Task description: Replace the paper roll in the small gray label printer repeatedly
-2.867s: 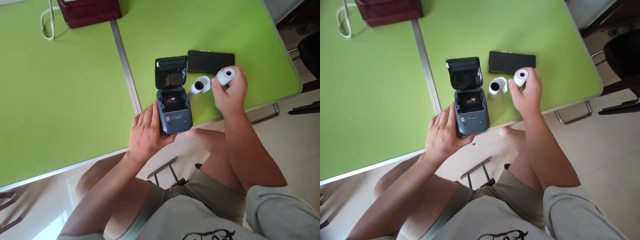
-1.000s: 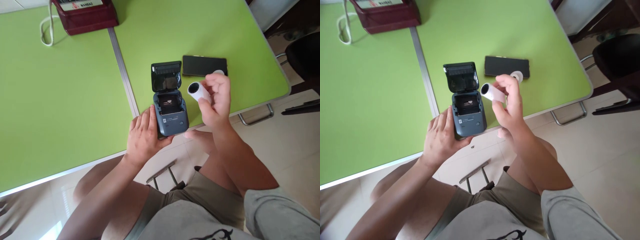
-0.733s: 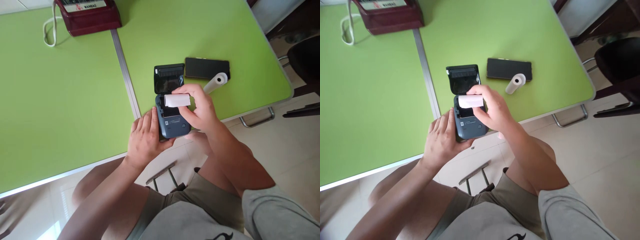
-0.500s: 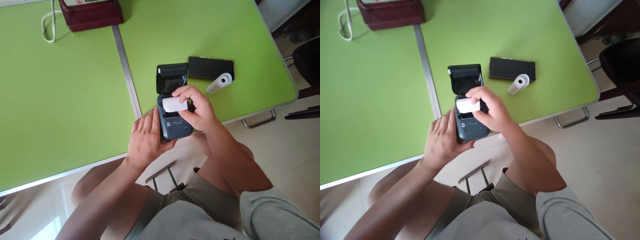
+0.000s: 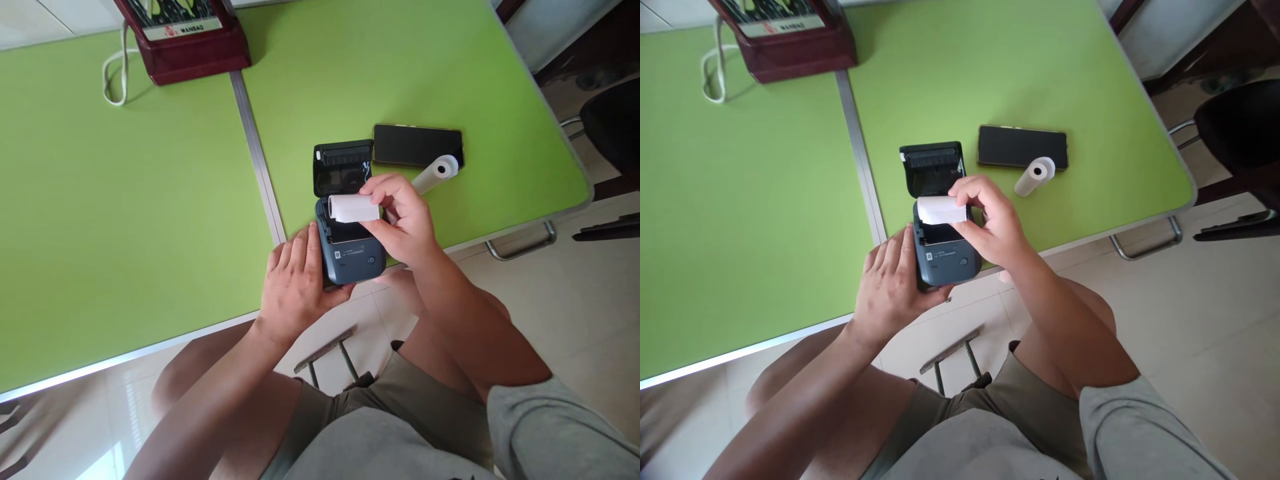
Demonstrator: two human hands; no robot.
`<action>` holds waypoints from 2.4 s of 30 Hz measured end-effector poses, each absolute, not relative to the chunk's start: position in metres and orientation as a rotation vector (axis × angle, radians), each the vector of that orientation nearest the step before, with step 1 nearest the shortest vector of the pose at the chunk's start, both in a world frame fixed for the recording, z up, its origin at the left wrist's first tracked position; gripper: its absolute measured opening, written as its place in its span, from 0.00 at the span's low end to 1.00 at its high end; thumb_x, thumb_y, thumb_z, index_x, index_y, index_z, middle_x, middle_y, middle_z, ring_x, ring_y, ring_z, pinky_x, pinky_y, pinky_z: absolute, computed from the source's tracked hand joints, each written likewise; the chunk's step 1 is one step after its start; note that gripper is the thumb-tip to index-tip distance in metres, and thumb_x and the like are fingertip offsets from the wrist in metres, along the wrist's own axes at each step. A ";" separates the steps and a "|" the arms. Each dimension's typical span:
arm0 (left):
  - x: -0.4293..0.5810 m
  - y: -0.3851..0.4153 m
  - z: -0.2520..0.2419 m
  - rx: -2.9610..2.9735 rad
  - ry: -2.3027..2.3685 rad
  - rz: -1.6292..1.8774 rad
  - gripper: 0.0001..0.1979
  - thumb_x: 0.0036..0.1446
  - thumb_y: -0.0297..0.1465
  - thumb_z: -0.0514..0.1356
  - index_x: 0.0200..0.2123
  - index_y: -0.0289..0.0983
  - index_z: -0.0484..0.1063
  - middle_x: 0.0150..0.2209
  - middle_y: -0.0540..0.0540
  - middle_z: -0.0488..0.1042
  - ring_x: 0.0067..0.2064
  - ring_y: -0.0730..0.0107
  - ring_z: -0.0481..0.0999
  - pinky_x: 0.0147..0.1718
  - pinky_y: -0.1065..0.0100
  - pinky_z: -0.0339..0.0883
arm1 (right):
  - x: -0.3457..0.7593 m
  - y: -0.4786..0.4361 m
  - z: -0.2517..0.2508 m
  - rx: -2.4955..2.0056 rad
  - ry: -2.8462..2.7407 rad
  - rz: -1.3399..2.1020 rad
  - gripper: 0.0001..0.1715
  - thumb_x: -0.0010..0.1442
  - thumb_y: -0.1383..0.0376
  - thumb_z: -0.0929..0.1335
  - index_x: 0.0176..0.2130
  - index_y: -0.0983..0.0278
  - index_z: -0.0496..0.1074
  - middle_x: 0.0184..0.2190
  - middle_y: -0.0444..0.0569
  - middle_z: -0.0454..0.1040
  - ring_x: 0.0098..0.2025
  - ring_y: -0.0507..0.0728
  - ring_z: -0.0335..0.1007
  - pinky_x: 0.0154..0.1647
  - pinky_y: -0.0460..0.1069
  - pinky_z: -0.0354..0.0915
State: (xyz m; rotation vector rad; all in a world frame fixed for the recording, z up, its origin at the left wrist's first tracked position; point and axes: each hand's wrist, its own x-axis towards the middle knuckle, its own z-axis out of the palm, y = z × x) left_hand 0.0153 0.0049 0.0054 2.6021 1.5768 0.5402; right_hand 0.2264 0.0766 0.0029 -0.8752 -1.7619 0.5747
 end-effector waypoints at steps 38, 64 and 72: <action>0.017 0.006 0.003 2.651 1.583 0.647 0.49 0.64 0.59 0.56 0.67 0.18 0.60 0.55 0.23 0.78 0.55 0.45 0.79 0.53 0.54 0.69 | 0.235 0.082 0.018 -0.898 -1.851 0.802 0.09 0.61 0.66 0.75 0.31 0.59 0.72 0.38 0.46 0.77 0.49 0.59 0.80 0.53 0.57 0.75; 0.013 0.004 0.004 2.637 1.461 0.613 0.28 0.64 0.47 0.64 0.66 0.51 0.68 0.64 0.30 0.69 0.61 0.42 0.73 0.52 0.48 0.68 | 0.236 0.099 -0.004 -0.912 -1.499 1.106 0.32 0.63 0.35 0.65 0.56 0.50 0.65 0.59 0.46 0.75 0.68 0.65 0.68 0.69 0.62 0.67; 0.012 0.006 0.003 2.723 1.444 0.650 0.27 0.66 0.47 0.62 0.65 0.49 0.64 0.62 0.28 0.70 0.60 0.44 0.75 0.51 0.51 0.69 | 0.239 0.086 0.020 -1.095 -1.918 1.164 0.27 0.65 0.47 0.70 0.57 0.59 0.71 0.58 0.51 0.76 0.59 0.62 0.74 0.61 0.60 0.71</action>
